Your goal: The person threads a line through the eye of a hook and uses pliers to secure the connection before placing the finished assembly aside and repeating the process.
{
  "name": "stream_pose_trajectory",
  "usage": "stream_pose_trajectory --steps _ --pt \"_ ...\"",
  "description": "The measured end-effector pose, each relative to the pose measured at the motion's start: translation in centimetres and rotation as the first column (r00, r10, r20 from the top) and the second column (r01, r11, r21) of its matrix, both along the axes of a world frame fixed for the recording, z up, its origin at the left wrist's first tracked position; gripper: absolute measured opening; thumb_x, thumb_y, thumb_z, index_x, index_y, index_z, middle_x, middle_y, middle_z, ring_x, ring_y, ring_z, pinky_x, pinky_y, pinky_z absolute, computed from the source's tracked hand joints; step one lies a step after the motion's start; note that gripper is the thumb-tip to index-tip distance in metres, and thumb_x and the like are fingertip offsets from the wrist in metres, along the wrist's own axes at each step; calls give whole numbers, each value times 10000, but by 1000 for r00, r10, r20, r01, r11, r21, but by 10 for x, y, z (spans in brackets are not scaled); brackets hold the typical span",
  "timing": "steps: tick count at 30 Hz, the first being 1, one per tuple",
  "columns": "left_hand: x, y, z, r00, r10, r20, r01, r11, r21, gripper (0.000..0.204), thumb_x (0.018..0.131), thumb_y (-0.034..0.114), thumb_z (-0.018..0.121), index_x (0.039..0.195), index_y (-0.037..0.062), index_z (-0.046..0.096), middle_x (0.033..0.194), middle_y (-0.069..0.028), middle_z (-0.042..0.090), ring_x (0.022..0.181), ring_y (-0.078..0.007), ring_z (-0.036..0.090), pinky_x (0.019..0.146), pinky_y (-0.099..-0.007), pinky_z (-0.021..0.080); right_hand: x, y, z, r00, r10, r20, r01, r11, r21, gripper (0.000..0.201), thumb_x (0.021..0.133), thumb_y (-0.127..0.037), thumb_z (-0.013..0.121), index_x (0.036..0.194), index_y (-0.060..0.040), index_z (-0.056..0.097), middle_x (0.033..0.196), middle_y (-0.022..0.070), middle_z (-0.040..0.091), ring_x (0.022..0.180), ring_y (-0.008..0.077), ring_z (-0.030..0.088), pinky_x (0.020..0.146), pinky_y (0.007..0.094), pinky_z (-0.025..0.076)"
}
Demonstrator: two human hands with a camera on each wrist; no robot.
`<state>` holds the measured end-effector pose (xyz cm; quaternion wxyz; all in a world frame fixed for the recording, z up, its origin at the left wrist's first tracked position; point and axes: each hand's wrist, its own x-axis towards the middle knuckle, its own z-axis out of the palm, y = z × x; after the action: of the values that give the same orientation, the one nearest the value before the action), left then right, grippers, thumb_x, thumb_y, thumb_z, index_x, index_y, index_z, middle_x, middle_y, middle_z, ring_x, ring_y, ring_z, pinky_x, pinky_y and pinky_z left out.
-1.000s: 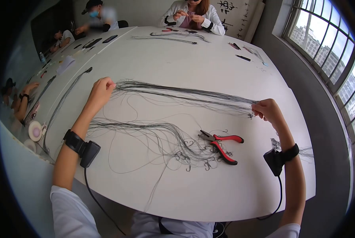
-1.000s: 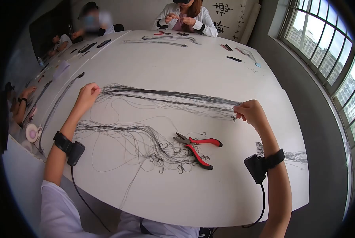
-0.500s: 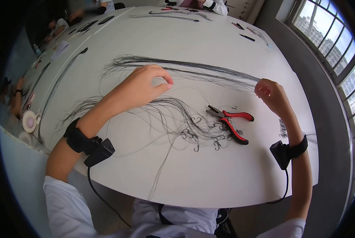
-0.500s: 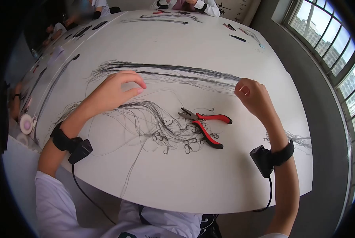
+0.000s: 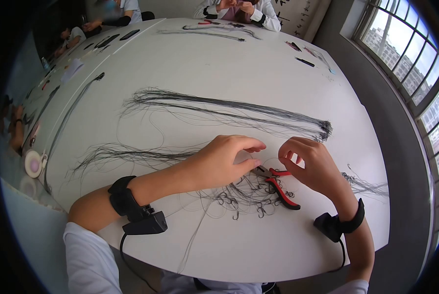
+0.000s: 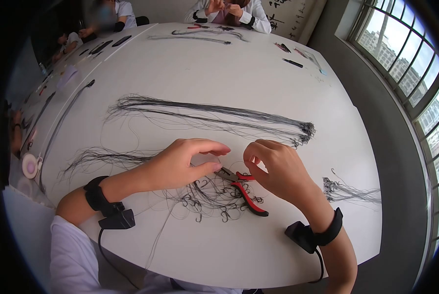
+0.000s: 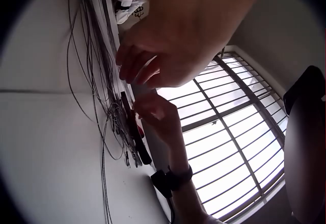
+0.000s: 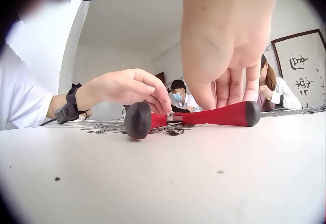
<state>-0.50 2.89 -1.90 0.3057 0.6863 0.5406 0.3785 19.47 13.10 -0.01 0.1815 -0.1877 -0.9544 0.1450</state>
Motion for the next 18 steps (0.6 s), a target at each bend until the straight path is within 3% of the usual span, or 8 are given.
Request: stream_pose_trajectory --steps 1,6,8,13,15,16,17,18 --pt "3 2 -3 999 -24 38 22 999 49 229 867 151 589 1032 -2 634 1074 -114 635 992 -200 596 896 -319 443 -1 -4 5 999 -7 -53 1 995 -97 75 735 0 628 780 -47 591 777 58 632 696 191 630 583 298 483" --pt "6 11 2 983 -159 95 171 977 -129 237 876 153 587 1034 -23 615 1046 -103 639 975 -181 596 907 -306 432 -3 -8 12 988 -60 -141 17 958 -288 78 759 25 606 816 -22 582 755 56 634 720 151 643 615 259 509" --pt "6 12 2 942 -106 319 168 970 -173 216 896 161 563 993 -24 614 994 -100 648 947 -173 601 897 -307 432 -1 -6 13 971 -211 -112 128 857 -500 72 773 28 592 834 -6 575 745 57 634 719 140 637 634 249 517" --pt "2 11 17 812 -72 579 186 972 -140 185 925 158 504 894 0 595 798 -70 640 815 -155 611 849 -306 447 5 1 9 925 -366 -102 255 795 -550 41 807 -3 579 846 7 577 750 72 640 714 145 636 637 254 516" --pt "-4 10 31 639 -36 768 310 926 -215 181 937 166 480 893 16 571 661 -19 563 655 -132 570 764 -303 464 7 -1 10 894 -437 -98 320 777 -542 45 816 -13 576 852 14 576 753 85 642 709 159 637 639 262 517" --pt "-6 7 38 626 5 780 319 911 -262 215 959 194 440 870 30 548 551 34 424 505 -90 424 595 -267 421 8 -4 9 889 -452 -72 368 800 -474 56 822 -20 575 861 20 573 758 104 642 700 185 636 641 275 515" --pt "-10 7 42 631 -3 776 327 908 -263 215 959 194 440 870 30 548 551 34 424 505 -90 424 595 -267 421 10 -7 8 882 -469 -45 413 816 -405 67 828 -26 575 871 26 570 763 124 641 692 211 635 643 287 514" --pt "-18 7 45 541 8 841 412 869 -274 235 966 204 425 855 33 542 538 47 382 487 -79 361 540 -256 364 10 -11 7 885 -458 -80 404 843 -355 75 835 -32 576 872 31 560 766 152 632 679 252 624 631 315 501"
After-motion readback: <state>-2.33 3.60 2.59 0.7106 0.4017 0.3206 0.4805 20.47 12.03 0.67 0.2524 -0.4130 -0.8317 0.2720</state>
